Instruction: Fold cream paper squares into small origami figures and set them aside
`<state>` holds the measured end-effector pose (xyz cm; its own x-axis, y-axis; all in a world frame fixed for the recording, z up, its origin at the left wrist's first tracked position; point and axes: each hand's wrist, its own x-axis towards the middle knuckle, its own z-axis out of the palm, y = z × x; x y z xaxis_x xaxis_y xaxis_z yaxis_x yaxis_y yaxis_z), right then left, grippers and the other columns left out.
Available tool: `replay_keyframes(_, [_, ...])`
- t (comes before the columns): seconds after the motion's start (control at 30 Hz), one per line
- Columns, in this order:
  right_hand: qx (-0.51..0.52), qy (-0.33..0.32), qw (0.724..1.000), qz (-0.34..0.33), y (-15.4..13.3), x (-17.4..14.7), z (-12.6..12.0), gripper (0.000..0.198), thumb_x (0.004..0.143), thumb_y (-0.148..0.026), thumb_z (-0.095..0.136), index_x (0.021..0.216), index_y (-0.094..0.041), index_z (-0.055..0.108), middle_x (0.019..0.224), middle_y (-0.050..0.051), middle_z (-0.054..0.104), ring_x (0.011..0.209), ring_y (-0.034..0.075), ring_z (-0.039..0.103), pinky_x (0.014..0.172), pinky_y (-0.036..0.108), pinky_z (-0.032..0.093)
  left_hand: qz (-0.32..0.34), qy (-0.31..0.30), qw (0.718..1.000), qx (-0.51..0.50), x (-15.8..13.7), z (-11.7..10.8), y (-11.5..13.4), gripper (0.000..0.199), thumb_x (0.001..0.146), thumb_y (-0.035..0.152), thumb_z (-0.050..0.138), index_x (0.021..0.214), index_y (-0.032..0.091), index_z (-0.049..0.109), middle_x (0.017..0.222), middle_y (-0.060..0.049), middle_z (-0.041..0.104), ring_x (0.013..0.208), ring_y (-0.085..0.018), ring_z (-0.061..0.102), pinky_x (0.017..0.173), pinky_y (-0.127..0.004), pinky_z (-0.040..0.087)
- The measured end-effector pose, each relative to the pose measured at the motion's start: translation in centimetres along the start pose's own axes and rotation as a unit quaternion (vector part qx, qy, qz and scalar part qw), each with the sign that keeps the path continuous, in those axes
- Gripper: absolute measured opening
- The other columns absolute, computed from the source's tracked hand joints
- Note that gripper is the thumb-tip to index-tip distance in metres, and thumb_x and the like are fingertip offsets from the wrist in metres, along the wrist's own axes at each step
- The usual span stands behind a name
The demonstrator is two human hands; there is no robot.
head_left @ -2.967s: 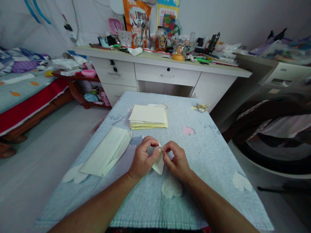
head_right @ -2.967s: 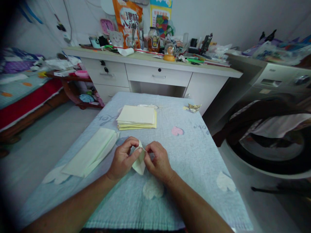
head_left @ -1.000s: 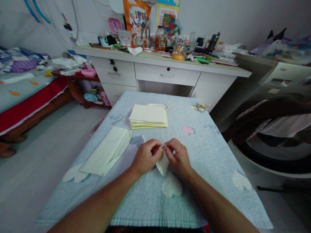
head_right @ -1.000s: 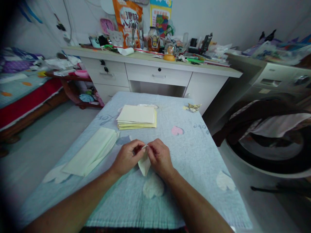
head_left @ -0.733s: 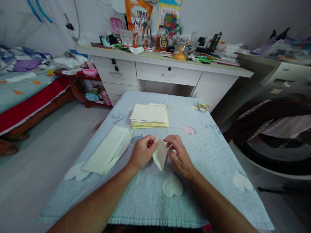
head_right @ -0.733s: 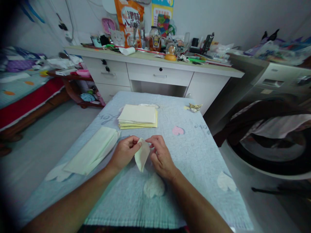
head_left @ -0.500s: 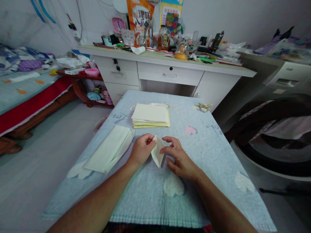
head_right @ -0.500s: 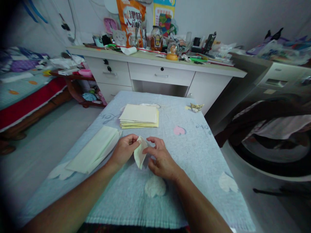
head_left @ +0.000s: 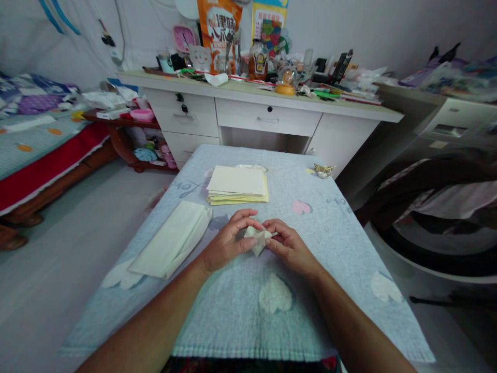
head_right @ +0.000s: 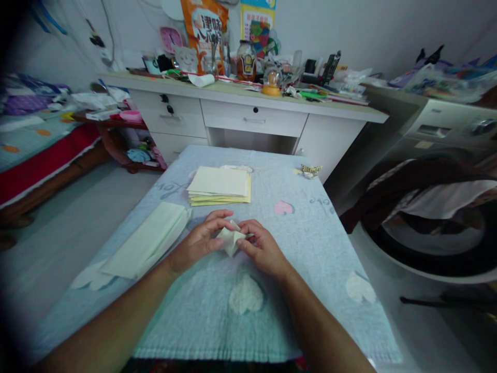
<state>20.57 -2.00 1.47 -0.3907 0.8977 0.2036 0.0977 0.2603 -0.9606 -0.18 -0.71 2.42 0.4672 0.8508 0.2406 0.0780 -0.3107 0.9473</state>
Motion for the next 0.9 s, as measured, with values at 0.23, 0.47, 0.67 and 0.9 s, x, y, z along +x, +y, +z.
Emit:
replay_keyframes(0.23, [-0.081, 0.058, 0.995, -0.020, 0.1, 0.1, 0.4, 0.022, 0.084, -0.033, 0.060, 0.103, -0.023, 0.054, 0.116, 0.007, 0.050, 0.107, 0.020, 0.050, 0.083, 0.032, 0.045, -0.021, 0.041, 0.999, 0.015, 0.5, 1.1, -1.1, 0.015, 0.084, 0.029, 0.058, 0.079, 0.017, 0.066, 0.112, -0.008, 0.058, 0.108, -0.021, 0.055, 0.097, -0.034, 0.040])
replay_keyframes(0.47, [-0.257, 0.109, 0.956, -0.094, -1.0, 0.0, 1.3, 0.025, 0.076, -0.030, 0.069, 0.090, -0.021, 0.051, 0.094, 0.004, 0.048, 0.092, 0.021, 0.048, 0.080, 0.035, 0.042, -0.077, 0.071, 0.995, 0.003, 0.8, 1.6, -0.8, 0.017, 0.086, 0.030, 0.054, 0.082, 0.016, 0.062, 0.078, -0.001, 0.061, 0.075, -0.014, 0.056, 0.070, -0.024, 0.045])
replay_keyframes(0.67, [-0.255, 0.121, 0.953, -0.111, -0.8, 0.4, 1.8, 0.008, 0.083, -0.023, 0.061, 0.084, -0.021, 0.053, 0.084, 0.003, 0.051, 0.083, 0.019, 0.049, 0.075, 0.033, 0.040, -0.060, 0.065, 0.996, 0.018, 0.7, 2.1, -1.0, 0.013, 0.085, 0.026, 0.053, 0.081, 0.016, 0.061, 0.073, 0.002, 0.057, 0.070, -0.012, 0.053, 0.067, -0.022, 0.041])
replay_keyframes(0.9, [-0.207, 0.120, 0.965, -0.107, -1.1, 0.3, 1.8, 0.008, 0.088, -0.020, 0.053, 0.081, -0.020, 0.055, 0.080, 0.002, 0.052, 0.080, 0.016, 0.051, 0.073, 0.031, 0.041, -0.045, 0.074, 0.994, 0.060, 0.6, 2.2, -1.0, 0.019, 0.087, 0.032, 0.053, 0.085, 0.017, 0.065, 0.078, -0.001, 0.061, 0.074, -0.014, 0.055, 0.070, -0.024, 0.042])
